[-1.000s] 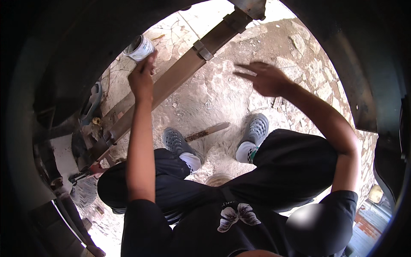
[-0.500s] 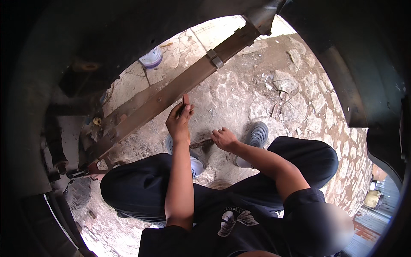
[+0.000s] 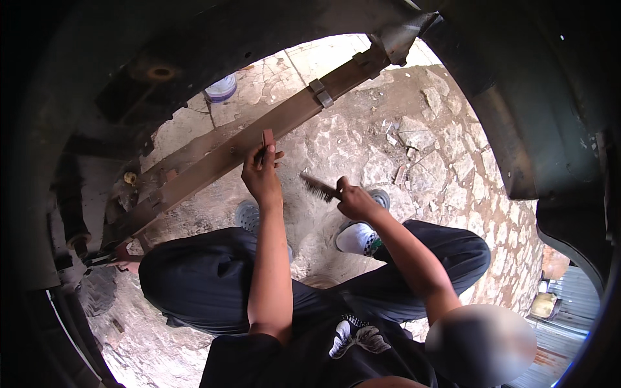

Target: The person sits on the ground and assembles a metal frame by hand. They insert small metal pieces into slots on the frame and use a hammer to tap them into place.

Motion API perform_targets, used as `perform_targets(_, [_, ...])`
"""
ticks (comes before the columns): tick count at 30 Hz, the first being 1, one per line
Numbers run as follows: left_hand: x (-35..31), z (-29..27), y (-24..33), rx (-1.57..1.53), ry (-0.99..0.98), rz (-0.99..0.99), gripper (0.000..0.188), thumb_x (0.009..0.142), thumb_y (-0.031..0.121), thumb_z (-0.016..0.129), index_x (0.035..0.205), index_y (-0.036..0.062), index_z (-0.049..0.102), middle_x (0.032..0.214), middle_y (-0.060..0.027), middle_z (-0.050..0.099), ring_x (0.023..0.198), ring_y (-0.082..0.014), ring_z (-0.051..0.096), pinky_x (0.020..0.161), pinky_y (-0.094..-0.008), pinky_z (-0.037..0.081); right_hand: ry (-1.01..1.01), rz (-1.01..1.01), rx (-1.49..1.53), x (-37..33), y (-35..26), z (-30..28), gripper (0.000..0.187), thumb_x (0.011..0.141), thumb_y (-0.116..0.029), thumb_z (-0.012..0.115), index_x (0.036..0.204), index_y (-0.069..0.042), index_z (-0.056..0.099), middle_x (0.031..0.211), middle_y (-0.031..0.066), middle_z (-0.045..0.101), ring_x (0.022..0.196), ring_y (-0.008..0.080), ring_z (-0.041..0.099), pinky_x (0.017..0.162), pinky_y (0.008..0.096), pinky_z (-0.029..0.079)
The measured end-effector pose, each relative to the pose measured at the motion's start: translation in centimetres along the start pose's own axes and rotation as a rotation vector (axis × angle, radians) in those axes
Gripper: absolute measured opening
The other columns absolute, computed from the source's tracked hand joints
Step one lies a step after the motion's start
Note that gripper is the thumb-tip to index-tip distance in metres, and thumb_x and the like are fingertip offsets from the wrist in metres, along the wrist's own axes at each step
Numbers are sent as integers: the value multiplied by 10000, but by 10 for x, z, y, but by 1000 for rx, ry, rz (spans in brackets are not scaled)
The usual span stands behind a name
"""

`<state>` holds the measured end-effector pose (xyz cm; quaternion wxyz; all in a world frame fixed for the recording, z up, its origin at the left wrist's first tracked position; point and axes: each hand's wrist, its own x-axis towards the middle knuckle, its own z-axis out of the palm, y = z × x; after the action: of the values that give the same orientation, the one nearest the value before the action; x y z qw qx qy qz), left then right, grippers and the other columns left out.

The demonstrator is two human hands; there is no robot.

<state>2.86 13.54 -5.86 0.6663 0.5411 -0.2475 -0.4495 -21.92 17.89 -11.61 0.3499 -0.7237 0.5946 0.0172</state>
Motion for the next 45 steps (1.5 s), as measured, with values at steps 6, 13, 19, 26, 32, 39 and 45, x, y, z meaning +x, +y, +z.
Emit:
perform_targets(6, [-1,38,-10,-30,-82,5,197,978,133,731,1125,8,692,1042,-73,752,899,-154,739,704,-262,510,423,25,456,-77,-26,-75,639,950,-159,690,1502,-91,376,1010,243,687,1008,396,701,892,453,530])
perform_targets(13, [-12,53,-28,69,-202,-76,209,990,177,721,1147,39,714,1036,-43,781,589,-16,486,503,-210,371,808,-53,-80,-45,-80,-162,578,990,-160,667,1543,-190,503,1059,229,663,917,404,710,769,494,555])
perform_targets(19, [-10,38,-15,21,-138,-125,226,991,159,718,1132,-17,713,1057,-102,777,950,-138,720,732,-268,525,585,67,-391,-23,-109,-195,448,1081,-319,484,1528,-343,508,1154,181,663,855,400,727,756,485,591])
perform_targets(26, [1,21,-19,74,-104,-46,230,980,174,723,1143,12,723,1072,-72,780,769,-73,630,625,-239,451,491,167,-375,5,-134,-179,500,1065,-228,446,1550,-347,476,1178,182,653,890,396,738,794,528,584])
perform_targets(32, [-14,33,-15,58,-152,-46,205,970,162,732,1096,1,719,1010,-54,777,656,-51,604,509,-215,423,519,93,-441,37,-155,-182,427,1044,-173,442,1436,-218,604,1170,217,670,950,392,740,842,511,592])
perform_targets(39, [-25,46,-14,45,-173,-25,214,964,172,750,1096,6,718,950,-38,771,602,-34,548,492,-221,411,651,-113,-394,104,-138,-232,306,976,-235,588,1176,-39,710,1061,253,722,989,413,716,882,503,583])
perform_targets(45, [-16,36,-17,119,-147,-36,228,969,178,746,1116,6,720,956,-39,775,605,-40,558,500,-223,421,559,-233,-319,9,-127,-219,421,981,-172,619,1389,-68,614,1089,223,722,973,433,702,903,514,557])
